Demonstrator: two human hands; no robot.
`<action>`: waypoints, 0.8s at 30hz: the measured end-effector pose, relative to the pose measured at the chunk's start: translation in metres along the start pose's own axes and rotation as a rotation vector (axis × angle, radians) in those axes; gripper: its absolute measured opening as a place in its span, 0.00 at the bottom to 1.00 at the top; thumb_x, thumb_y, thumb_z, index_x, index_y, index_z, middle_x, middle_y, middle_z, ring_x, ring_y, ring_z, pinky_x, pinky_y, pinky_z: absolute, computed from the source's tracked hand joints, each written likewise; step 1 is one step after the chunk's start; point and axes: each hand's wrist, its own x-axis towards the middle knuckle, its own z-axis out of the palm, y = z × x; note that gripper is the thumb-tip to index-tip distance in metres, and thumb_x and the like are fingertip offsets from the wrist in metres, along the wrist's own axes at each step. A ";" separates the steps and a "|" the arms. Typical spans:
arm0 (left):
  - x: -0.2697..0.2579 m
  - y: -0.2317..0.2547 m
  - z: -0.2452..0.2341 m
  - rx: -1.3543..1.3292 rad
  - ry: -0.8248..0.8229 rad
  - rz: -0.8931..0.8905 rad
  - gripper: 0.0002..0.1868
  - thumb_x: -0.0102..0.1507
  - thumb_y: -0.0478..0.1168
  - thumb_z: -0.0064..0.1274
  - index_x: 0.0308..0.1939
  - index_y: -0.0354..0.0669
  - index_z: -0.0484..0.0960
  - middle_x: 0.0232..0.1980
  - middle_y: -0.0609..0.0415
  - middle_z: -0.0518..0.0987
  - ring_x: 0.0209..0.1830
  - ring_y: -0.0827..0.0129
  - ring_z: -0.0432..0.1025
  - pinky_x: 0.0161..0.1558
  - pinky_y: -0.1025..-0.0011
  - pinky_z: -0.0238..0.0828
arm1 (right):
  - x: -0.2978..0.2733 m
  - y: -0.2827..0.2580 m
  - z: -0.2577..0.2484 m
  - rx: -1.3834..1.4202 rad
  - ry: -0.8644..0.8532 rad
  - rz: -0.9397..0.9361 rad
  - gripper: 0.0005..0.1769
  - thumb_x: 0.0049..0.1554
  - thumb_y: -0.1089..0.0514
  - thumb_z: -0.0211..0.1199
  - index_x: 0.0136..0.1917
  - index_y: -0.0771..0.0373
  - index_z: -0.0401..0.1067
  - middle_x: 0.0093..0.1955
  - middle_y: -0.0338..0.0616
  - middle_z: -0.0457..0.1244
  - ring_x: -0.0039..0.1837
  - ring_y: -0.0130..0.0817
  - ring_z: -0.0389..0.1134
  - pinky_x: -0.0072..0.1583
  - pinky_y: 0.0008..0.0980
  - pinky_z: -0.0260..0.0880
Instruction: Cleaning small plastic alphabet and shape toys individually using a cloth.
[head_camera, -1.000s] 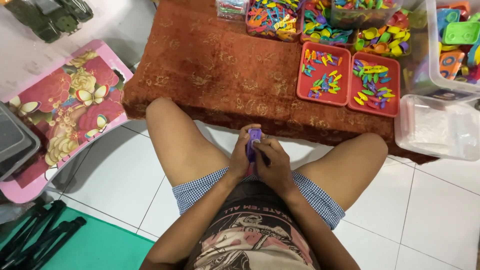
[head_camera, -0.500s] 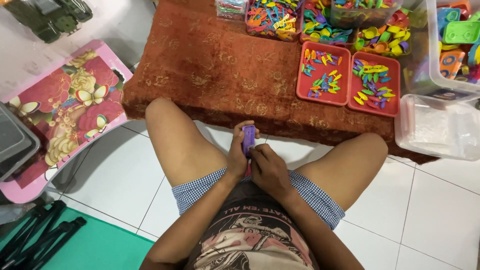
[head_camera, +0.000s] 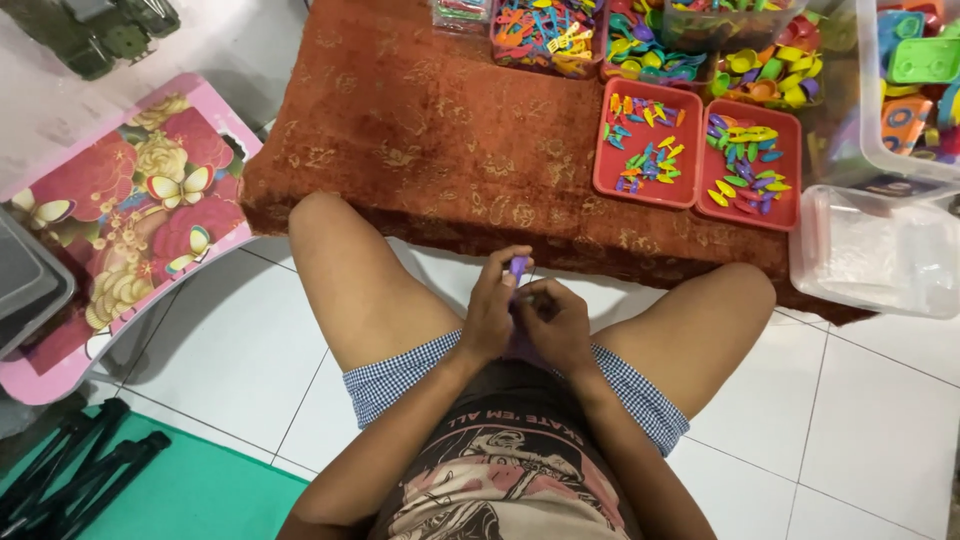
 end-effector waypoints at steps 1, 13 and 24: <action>0.001 -0.003 0.001 -0.002 -0.002 0.002 0.24 0.70 0.46 0.32 0.65 0.38 0.70 0.55 0.37 0.75 0.59 0.50 0.70 0.61 0.57 0.63 | 0.003 0.002 -0.003 -0.002 0.002 -0.002 0.05 0.53 0.65 0.70 0.43 0.57 0.80 0.26 0.43 0.64 0.31 0.29 0.61 0.36 0.30 0.61; -0.003 -0.014 0.000 0.105 0.005 0.086 0.24 0.71 0.43 0.30 0.65 0.37 0.71 0.53 0.38 0.75 0.57 0.46 0.70 0.61 0.53 0.64 | 0.008 0.003 -0.003 -0.165 0.056 -0.086 0.04 0.50 0.66 0.66 0.38 0.58 0.75 0.24 0.46 0.55 0.29 0.38 0.58 0.36 0.36 0.60; -0.005 -0.005 0.001 0.082 0.037 -0.001 0.23 0.71 0.43 0.30 0.65 0.38 0.71 0.52 0.38 0.74 0.58 0.47 0.70 0.61 0.53 0.63 | 0.019 0.010 -0.010 -0.190 0.038 -0.057 0.05 0.48 0.63 0.70 0.38 0.53 0.77 0.23 0.43 0.59 0.29 0.34 0.60 0.36 0.33 0.61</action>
